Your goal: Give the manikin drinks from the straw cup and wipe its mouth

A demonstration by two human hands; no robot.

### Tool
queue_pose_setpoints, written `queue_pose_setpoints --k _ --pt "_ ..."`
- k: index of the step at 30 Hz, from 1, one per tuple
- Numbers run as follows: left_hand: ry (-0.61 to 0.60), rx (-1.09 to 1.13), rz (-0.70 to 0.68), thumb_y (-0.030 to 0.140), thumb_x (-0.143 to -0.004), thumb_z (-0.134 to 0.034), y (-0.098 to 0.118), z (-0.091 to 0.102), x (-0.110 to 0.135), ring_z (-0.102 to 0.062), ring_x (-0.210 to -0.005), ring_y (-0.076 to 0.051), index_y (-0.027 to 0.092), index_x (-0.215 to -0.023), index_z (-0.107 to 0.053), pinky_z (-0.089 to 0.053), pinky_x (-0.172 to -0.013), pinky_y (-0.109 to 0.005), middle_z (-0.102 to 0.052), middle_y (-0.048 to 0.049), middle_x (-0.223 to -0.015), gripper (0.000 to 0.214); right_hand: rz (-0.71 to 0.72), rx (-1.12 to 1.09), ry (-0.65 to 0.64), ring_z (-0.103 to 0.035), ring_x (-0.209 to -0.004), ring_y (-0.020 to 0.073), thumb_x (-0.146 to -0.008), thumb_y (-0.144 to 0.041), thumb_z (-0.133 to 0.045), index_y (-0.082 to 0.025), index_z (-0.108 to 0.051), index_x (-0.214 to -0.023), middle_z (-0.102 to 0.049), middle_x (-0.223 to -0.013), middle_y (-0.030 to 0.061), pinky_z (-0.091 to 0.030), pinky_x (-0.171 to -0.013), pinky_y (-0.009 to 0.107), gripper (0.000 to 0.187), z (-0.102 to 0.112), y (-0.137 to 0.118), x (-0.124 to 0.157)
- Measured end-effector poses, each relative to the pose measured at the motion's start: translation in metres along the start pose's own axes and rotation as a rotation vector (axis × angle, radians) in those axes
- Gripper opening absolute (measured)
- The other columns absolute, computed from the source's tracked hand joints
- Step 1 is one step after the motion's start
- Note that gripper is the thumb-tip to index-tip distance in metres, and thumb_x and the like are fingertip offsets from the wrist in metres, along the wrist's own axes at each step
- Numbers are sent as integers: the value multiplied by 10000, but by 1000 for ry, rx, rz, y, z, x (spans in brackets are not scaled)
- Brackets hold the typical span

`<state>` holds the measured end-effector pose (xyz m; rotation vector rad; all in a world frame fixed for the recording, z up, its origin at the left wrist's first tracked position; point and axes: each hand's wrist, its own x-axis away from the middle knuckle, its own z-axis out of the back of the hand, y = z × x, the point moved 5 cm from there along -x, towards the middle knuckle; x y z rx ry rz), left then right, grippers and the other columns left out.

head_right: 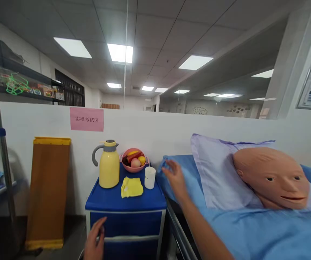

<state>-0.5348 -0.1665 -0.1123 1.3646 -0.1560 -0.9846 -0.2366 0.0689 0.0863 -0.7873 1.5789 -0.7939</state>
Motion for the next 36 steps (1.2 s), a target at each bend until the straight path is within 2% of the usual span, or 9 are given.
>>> queue_pose_setpoints --k 2,4,7,10,15,20,23,31,36 --pt "190 -34 -40 405 -876 -442 29 29 -61 -565 -1235 -291 209 -1219 -611 -459 -1059 -474 -617 -117 -1291 429 -86 3 -7 -559 -1207 336 -696 -470 -796 -174 -539 -1231 -602 -1262 139 -484 -976 531 663 -24 39 -5" --pt "296 -59 -38 429 -882 -439 57 55 -117 -571 -1205 -305 193 -1312 -517 -463 -1045 -504 -530 -134 -1381 497 -176 14 18 -494 -1266 431 -446 -532 -859 -168 -496 -1224 -589 -1271 193 -459 -983 587 933 -47 81 2" --pt "358 -87 0 412 -877 -463 85 84 -189 -558 -1209 -308 195 -1381 -433 -475 -1027 -502 -455 -140 -1431 549 -227 25 34 -493 -1273 426 -354 -533 -836 -171 -456 -1214 -569 -1298 201 -434 -1031 543 1007 -73 129 14" --pt "305 -89 -33 385 -858 -508 94 92 -247 -472 -1313 -310 156 -1398 -396 -435 -1077 -482 -445 -158 -1442 598 -226 43 48 -554 -1212 372 -378 -492 -835 -201 -468 -1169 -596 -1264 150 -451 -1030 473 920 -86 151 14" --pt "159 -207 -102 271 -853 -519 100 75 -314 -501 -1307 -262 147 -1394 -369 -460 -1036 -411 -515 -161 -1403 575 -200 68 70 -657 -979 360 -415 -439 -843 -216 -533 -1026 -687 -1002 102 -534 -882 473 721 -93 157 -4" --pt "130 -372 -116 255 -877 -497 122 61 -342 -668 -1026 -256 194 -1222 -501 -511 -826 -364 -693 -97 -1106 351 -172 83 105 -672 -888 381 -432 -437 -824 -257 -564 -862 -702 -859 76 -544 -820 498 534 -97 146 -5" --pt "140 -452 -107 259 -892 -469 137 58 -346 -682 -918 -276 209 -1155 -529 -478 -705 -342 -714 -82 -981 274 -176 76 67 -683 -822 363 -453 -464 -804 -254 -565 -844 -703 -820 67 -557 -768 479 503 -105 131 8" --pt "101 -651 -209 239 -892 -465 191 54 -325 -676 -852 -246 258 -1181 -533 -396 -625 -282 -723 -48 -903 297 -198 66 -38 -682 -822 320 -517 -442 -785 -205 -576 -903 -704 -836 56 -537 -739 416 499 -123 69 48" --pt "79 -800 -304 236 -899 -445 249 76 -316 -675 -878 -276 249 -1270 -506 -417 -657 -311 -726 -98 -957 376 -184 30 -47 -673 -826 284 -557 -387 -779 -196 -575 -929 -701 -848 39 -521 -746 380 465 -119 20 68"
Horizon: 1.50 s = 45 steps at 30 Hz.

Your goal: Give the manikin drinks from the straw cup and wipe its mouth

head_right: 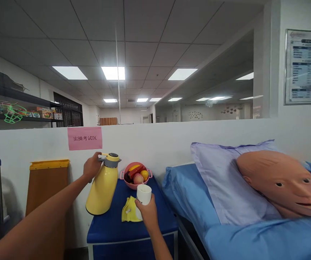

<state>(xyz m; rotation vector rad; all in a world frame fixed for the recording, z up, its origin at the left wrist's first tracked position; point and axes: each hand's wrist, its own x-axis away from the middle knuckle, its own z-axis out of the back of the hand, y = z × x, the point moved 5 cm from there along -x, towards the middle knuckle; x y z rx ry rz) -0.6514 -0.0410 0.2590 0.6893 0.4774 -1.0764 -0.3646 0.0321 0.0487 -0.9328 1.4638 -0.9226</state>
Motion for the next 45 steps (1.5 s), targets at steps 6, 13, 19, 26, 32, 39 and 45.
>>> queue_pose_setpoints --k 6,13,19,26,32,39,45 --pt "-51 -140 -260 160 -884 -427 40 79 -14 -650 -997 -287 267 -1357 -469 -455 -760 -343 -696 -111 -1101 487 -2 -31 -57 -677 -771 245 -622 -355 -754 -178 -576 -947 -709 -836 37 -520 -696 340 411 1 -52 41" --pt "-132 -458 -717 43 -854 -376 109 144 28 -637 -869 -226 352 -1518 -185 -473 -780 -342 -544 -111 -1173 757 23 -37 -54 -647 -773 223 -585 -310 -762 -187 -577 -993 -699 -861 25 -487 -703 315 464 -1 -99 93" --pt "-254 -605 -937 -47 -820 -304 153 180 72 -605 -899 -183 322 -1498 -244 -456 -822 -360 -458 -94 -1215 775 40 -61 -72 -633 -784 218 -601 -329 -761 -203 -562 -1058 -692 -899 22 -478 -705 309 514 14 -138 127" --pt "-429 -533 -1030 -7 -812 -458 190 199 112 -612 -802 -182 357 -1412 -401 -457 -813 -382 -555 -65 -1080 704 26 -68 -39 -635 -713 216 -597 -323 -753 -217 -551 -1009 -685 -823 9 -480 -640 303 471 34 -162 159" --pt "-442 -629 -1174 3 -816 -486 201 201 131 -585 -712 -169 397 -1395 -418 -436 -758 -361 -629 -54 -991 704 36 -81 -62 -623 -651 204 -611 -311 -723 -232 -534 -953 -670 -755 -12 -471 -597 293 398 36 -166 173" --pt "-452 -690 -1220 50 -848 -451 202 202 139 -590 -750 -183 370 -1358 -442 -427 -749 -352 -649 -64 -979 603 33 -75 -90 -612 -651 202 -606 -300 -723 -234 -514 -966 -664 -774 -14 -470 -594 296 421 29 -171 180" --pt "-429 -634 -1263 70 -858 -468 205 200 145 -610 -760 -195 340 -1302 -501 -428 -753 -362 -670 -67 -931 520 43 -40 -93 -638 -709 227 -612 -343 -734 -230 -525 -995 -673 -809 0 -474 -628 315 451 27 -171 182"
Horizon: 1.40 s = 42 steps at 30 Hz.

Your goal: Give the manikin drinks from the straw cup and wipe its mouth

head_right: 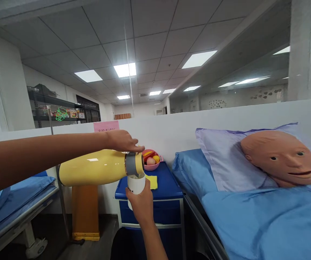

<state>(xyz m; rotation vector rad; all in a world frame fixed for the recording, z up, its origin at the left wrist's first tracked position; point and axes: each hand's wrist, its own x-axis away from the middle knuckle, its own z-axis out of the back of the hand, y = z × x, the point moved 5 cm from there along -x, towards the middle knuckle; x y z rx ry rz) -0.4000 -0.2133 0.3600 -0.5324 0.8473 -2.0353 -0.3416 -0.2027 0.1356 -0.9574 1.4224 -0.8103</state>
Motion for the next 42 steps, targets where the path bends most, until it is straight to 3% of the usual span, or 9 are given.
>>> queue_pose_setpoints --k 7,19,29,36,42 --pt "-75 -300 -99 119 -905 -452 10 0 -1 -605 -684 -194 345 -1379 -392 -393 -579 -306 -688 -88 -971 529 -51 -3 -11 -648 -730 240 -629 -406 -737 -225 -509 -1030 -674 -828 13 -479 -623 315 495 0 5 2" --pt "-48 -298 -233 166 -901 -493 31 0 -11 -550 -595 -179 371 -1273 -498 -346 -528 -293 -686 -57 -848 425 -32 -31 29 -658 -801 249 -627 -402 -735 -227 -526 -1067 -703 -891 28 -485 -691 330 517 -3 14 15" --pt "-130 -328 -244 148 -911 -466 43 16 -17 -555 -642 -186 375 -1259 -524 -295 -533 -302 -696 -67 -915 420 -19 -18 15 -651 -797 250 -644 -370 -738 -232 -516 -1091 -690 -894 25 -489 -689 340 518 2 14 12" --pt "-83 -301 -257 175 -851 -586 44 18 -25 -536 -627 -188 390 -1238 -542 -300 -537 -294 -689 -47 -859 445 -13 -16 56 -649 -797 247 -628 -362 -749 -231 -531 -1068 -689 -899 30 -487 -667 322 508 6 10 13" --pt "-130 -323 -272 194 -852 -588 48 22 -25 -554 -679 -210 397 -1280 -510 -309 -542 -301 -689 -55 -892 480 -28 -14 38 -646 -818 252 -640 -374 -738 -234 -511 -1101 -687 -911 31 -491 -697 339 533 8 13 14"
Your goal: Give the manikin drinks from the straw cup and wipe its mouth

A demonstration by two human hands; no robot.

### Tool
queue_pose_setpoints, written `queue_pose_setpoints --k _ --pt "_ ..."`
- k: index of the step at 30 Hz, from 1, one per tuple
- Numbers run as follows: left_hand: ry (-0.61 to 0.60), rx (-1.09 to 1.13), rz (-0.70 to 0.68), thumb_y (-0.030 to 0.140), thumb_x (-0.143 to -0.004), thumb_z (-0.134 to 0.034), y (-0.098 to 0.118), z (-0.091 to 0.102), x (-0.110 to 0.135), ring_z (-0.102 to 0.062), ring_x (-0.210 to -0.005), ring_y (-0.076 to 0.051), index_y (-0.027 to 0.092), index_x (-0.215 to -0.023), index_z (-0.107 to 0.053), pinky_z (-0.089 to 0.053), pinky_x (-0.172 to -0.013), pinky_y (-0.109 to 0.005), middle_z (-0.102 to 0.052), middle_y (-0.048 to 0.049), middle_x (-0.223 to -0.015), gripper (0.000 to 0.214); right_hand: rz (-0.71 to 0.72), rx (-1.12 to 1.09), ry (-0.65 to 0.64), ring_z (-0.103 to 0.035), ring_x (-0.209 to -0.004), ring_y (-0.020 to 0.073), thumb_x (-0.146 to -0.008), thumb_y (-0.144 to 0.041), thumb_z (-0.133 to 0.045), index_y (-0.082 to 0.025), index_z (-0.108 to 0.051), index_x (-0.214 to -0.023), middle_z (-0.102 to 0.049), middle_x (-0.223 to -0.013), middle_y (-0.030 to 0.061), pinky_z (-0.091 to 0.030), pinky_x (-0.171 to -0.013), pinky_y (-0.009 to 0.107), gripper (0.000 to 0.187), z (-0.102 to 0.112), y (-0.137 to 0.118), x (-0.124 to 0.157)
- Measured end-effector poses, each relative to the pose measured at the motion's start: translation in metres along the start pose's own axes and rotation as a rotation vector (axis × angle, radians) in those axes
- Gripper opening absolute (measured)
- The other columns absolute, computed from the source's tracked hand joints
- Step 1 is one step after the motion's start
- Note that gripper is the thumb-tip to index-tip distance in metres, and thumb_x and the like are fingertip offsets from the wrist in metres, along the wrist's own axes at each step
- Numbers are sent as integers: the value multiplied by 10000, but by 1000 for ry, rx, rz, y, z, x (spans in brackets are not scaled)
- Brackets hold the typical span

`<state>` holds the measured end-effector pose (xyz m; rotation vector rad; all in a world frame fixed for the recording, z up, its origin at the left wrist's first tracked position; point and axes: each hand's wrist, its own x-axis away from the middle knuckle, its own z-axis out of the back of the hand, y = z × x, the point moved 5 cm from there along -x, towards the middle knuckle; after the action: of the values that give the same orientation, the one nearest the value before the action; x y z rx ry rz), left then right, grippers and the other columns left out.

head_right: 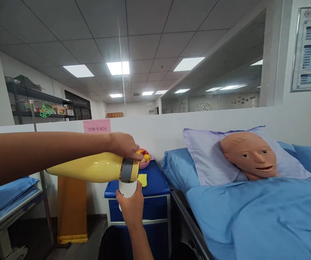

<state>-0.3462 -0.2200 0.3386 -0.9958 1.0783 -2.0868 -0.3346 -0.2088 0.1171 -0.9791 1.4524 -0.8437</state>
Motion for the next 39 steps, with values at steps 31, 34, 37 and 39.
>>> queue_pose_setpoints --k 31,34,37,39 --pt "59 24 26 132 -864 -542 -11 5 -2 -526 -629 -180 372 -1225 -536 -302 -547 -289 -677 -37 -840 434 37 -30 42 -654 -737 225 -623 -352 -751 -220 -540 -1078 -698 -859 15 -495 -643 313 518 11 -14 1" --pt "51 0 50 140 -884 -519 -13 6 0 -547 -644 -183 370 -1254 -523 -306 -543 -286 -693 -52 -879 436 39 -55 46 -651 -722 217 -626 -349 -743 -216 -538 -1069 -695 -844 11 -497 -645 311 506 13 -15 -1" --pt "43 -19 38 141 -885 -523 -13 7 0 -558 -650 -189 369 -1267 -518 -308 -535 -287 -700 -58 -893 445 40 -58 34 -652 -732 216 -628 -342 -740 -219 -531 -1071 -691 -851 10 -501 -650 310 505 14 -16 -2" --pt "56 2 37 128 -869 -546 -13 7 0 -556 -643 -183 370 -1250 -534 -312 -539 -282 -699 -47 -868 451 43 -49 34 -653 -735 217 -629 -341 -740 -220 -530 -1073 -690 -857 11 -500 -648 310 505 14 -17 -3"
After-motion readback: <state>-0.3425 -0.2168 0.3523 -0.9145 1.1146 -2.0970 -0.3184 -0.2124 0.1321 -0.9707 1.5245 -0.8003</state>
